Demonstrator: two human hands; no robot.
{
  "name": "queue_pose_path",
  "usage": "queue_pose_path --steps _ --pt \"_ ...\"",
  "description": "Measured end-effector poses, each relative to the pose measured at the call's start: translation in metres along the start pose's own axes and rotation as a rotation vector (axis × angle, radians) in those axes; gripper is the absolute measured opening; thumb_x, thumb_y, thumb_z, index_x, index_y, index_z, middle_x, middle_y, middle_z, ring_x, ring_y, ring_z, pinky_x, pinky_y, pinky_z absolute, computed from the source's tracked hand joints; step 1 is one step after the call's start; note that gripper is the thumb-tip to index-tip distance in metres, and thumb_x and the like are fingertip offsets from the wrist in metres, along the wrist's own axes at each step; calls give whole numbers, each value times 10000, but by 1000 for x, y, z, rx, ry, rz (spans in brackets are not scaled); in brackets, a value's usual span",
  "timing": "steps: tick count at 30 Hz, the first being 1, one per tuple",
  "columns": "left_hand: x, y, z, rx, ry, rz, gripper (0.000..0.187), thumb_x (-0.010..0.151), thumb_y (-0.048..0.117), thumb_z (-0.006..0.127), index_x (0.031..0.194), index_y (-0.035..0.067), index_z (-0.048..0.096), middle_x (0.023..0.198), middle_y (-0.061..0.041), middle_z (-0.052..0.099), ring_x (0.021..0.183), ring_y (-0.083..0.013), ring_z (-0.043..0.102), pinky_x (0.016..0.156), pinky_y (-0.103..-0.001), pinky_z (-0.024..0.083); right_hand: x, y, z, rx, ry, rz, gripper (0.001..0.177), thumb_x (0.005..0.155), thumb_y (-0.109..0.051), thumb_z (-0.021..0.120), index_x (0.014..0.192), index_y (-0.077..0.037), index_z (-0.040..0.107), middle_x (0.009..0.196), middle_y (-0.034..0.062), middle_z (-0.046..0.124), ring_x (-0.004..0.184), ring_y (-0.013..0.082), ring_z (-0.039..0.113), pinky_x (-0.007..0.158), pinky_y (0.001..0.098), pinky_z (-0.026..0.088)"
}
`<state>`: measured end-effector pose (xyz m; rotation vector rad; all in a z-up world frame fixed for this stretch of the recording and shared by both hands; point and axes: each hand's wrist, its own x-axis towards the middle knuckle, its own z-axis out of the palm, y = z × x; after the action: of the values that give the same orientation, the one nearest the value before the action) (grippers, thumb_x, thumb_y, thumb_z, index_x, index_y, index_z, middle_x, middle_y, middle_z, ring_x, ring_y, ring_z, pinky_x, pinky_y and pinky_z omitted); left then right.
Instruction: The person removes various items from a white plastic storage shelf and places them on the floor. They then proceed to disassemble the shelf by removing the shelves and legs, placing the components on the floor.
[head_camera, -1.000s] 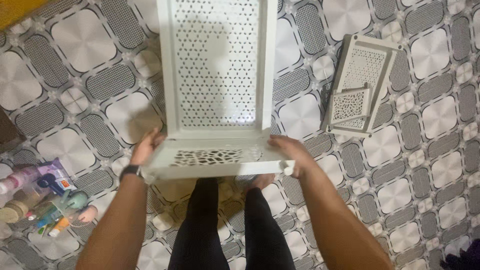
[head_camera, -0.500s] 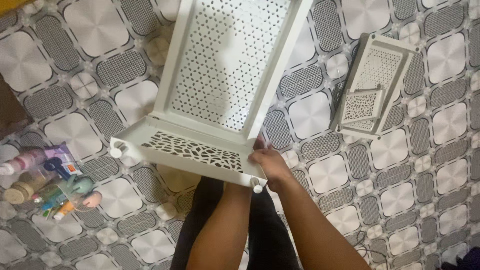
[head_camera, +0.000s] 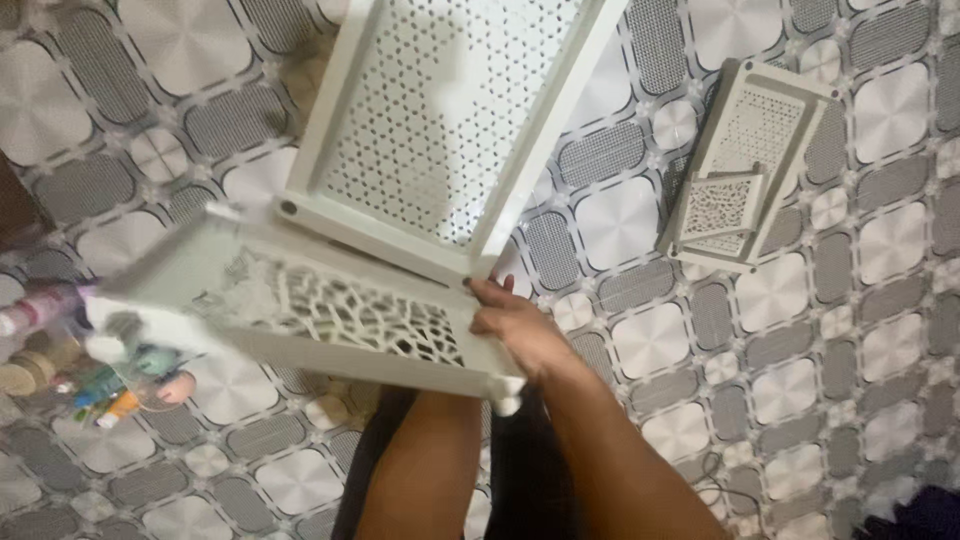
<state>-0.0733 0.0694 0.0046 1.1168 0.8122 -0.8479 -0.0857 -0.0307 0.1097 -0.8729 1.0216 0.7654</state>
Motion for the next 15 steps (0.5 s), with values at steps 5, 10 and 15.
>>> queue_pose_path --steps 5,10,15 --pt "11 14 8 54 -11 -7 561 915 285 515 1426 59 471 1321 -111 642 1135 -234 651 904 -390 551 -1 -2 -2 -129 130 -81 673 856 -105 611 1520 -27 528 1315 207 704 1107 239 668 908 282 504" --pt "9 24 -10 168 35 26 559 922 300 484 1429 66 466 1310 -100 644 1128 -233 652 897 -397 558 -9 6 -16 267 196 -168 749 875 -58 550 1572 -5 282 1302 256 656 1035 317 710 809 368 598" --pt "-13 23 -32 496 49 125 559 929 314 453 1433 73 460 1299 -89 647 1121 -232 652 891 -404 565 -16 22 -41 423 336 -279 712 909 -59 541 1550 -48 229 1249 214 630 981 332 685 713 415 608"
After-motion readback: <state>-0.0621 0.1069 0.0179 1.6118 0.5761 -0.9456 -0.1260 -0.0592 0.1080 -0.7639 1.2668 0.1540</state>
